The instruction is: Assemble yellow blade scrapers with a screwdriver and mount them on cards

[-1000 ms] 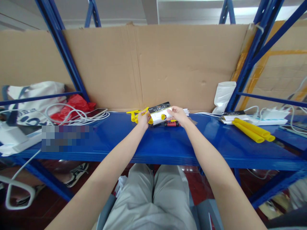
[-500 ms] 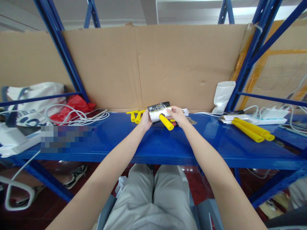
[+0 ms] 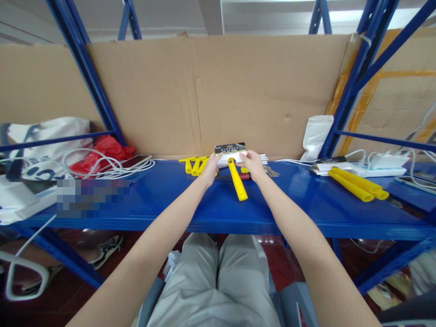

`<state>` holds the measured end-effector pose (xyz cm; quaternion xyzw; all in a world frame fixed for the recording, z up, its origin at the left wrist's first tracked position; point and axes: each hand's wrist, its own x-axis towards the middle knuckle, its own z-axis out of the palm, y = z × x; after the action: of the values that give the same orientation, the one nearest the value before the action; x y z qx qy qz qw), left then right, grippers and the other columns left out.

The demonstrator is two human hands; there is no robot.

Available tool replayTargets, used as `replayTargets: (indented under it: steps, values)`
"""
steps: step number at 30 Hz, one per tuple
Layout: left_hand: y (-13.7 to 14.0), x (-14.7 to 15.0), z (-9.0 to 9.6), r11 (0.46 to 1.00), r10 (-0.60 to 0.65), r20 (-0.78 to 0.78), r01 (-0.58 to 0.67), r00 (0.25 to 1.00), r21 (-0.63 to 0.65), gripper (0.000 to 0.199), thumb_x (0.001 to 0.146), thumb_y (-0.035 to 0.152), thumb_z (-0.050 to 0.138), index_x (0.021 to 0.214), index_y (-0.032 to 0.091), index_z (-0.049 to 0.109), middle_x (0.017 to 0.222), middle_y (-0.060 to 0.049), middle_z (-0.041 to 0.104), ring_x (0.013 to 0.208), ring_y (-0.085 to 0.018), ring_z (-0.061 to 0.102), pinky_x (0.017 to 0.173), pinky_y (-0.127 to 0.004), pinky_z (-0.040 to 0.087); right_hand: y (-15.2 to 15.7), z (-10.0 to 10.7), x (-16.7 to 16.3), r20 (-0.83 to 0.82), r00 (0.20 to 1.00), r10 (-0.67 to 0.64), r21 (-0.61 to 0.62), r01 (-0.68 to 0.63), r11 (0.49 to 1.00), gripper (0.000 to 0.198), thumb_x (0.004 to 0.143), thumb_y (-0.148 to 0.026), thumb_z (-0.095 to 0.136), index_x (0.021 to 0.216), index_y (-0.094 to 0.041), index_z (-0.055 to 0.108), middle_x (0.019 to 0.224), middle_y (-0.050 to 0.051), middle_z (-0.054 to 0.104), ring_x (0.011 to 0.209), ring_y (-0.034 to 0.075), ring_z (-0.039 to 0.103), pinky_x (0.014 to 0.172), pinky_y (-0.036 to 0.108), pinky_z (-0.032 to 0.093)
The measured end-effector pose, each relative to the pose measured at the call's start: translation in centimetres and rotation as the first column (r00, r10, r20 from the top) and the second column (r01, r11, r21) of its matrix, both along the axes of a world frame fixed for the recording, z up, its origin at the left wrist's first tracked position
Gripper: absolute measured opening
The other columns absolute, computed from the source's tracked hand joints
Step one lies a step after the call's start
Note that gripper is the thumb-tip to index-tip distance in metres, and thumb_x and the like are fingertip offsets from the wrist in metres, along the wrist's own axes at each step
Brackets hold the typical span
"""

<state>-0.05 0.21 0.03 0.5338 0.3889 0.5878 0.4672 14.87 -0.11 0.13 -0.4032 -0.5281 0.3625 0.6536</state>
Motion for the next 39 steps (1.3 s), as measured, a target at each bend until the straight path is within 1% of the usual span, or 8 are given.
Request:
replayTargets:
  steps: [4,9,11,16,23,27,33,39]
  values:
    - [-0.7,0.2,0.0,0.999,-0.037,-0.025,0.038,0.999,0.009,0.047,0.075,0.017,0.068,0.12,0.021,0.052,0.121,-0.008,0.062,0.111,-0.019,0.056,0.093,-0.031,0.041,0.2,0.1,0.0,-0.035,0.999,-0.015,-0.009,0.015,1.0,0.026,0.077,-0.028,0.067,0.066,-0.019,0.045,0.072,-0.002,0.063,0.07,0.012,0.065,0.069,0.032,0.061]
    - [-0.2,0.6,-0.4,1.0,-0.01,0.075,0.008,0.997,0.018,0.061,0.075,0.012,0.067,0.13,0.021,0.042,0.125,-0.01,0.059,0.114,-0.019,0.055,0.095,-0.033,0.042,0.1,0.1,0.1,-0.087,0.996,-0.003,-0.05,-0.001,0.999,0.022,0.077,-0.023,0.065,0.066,-0.019,0.047,0.07,-0.002,0.062,0.067,0.011,0.065,0.069,0.031,0.061]
    - [0.2,0.5,-0.4,1.0,0.009,0.127,-0.008,0.992,-0.011,0.051,0.077,0.013,0.065,0.125,0.02,0.047,0.121,-0.01,0.061,0.111,-0.019,0.057,0.092,-0.033,0.044,0.1,0.1,0.0,-0.083,0.996,-0.005,-0.064,0.0,0.998,0.023,0.075,-0.022,0.066,0.064,-0.019,0.047,0.068,-0.002,0.062,0.068,0.012,0.064,0.068,0.03,0.06]
    - [1.1,0.4,-0.6,0.998,0.051,0.2,-0.044,0.978,-0.038,0.012,0.079,0.008,0.058,0.088,0.015,0.058,0.096,-0.008,0.069,0.094,-0.016,0.064,0.084,-0.028,0.049,0.1,-0.1,-0.1,0.035,0.999,-0.04,-0.05,0.042,0.998,0.022,0.071,-0.026,0.068,0.062,-0.019,0.05,0.069,-0.002,0.063,0.066,0.01,0.061,0.066,0.025,0.056]
    - [1.4,0.2,-0.6,0.982,0.188,0.226,-0.175,0.956,-0.075,0.014,0.072,0.007,0.063,0.071,0.017,0.053,0.072,0.0,0.063,0.085,-0.015,0.065,0.082,-0.027,0.05,0.2,-0.4,0.1,0.266,0.94,-0.215,0.025,0.217,0.976,0.032,0.064,-0.043,0.071,0.057,-0.018,0.052,0.057,-0.004,0.048,0.055,0.009,0.045,0.054,0.022,0.043]
    - [0.7,0.1,0.0,0.985,0.146,0.332,-0.105,0.932,-0.137,0.019,0.072,0.004,0.062,0.068,0.017,0.049,0.069,0.0,0.061,0.081,-0.014,0.065,0.079,-0.028,0.052,0.2,-0.5,0.2,0.291,0.933,-0.213,0.02,0.217,0.976,0.039,0.059,-0.048,0.072,0.054,-0.018,0.047,0.056,-0.005,0.043,0.055,0.008,0.042,0.053,0.022,0.04]
    - [-0.2,0.3,0.6,0.98,0.112,0.387,-0.037,0.915,-0.197,0.019,0.076,-0.001,0.056,0.078,0.016,0.048,0.072,-0.001,0.061,0.075,-0.013,0.066,0.076,-0.03,0.055,0.5,-0.5,0.3,0.268,0.941,-0.206,0.02,0.208,0.978,0.036,0.057,-0.049,0.071,0.06,-0.017,0.053,0.062,-0.003,0.051,0.062,0.011,0.048,0.059,0.025,0.043]
    - [-0.4,0.1,0.6,0.977,0.136,0.353,-0.066,0.926,-0.203,0.041,0.073,-0.006,0.053,0.106,0.018,0.052,0.077,-0.001,0.062,0.075,-0.014,0.066,0.073,-0.029,0.055,1.2,-1.1,0.6,0.39,0.893,-0.227,0.156,0.179,0.972,0.026,0.069,-0.043,0.061,0.07,-0.017,0.059,0.075,0.004,0.063,0.07,0.017,0.058,0.068,0.032,0.048]
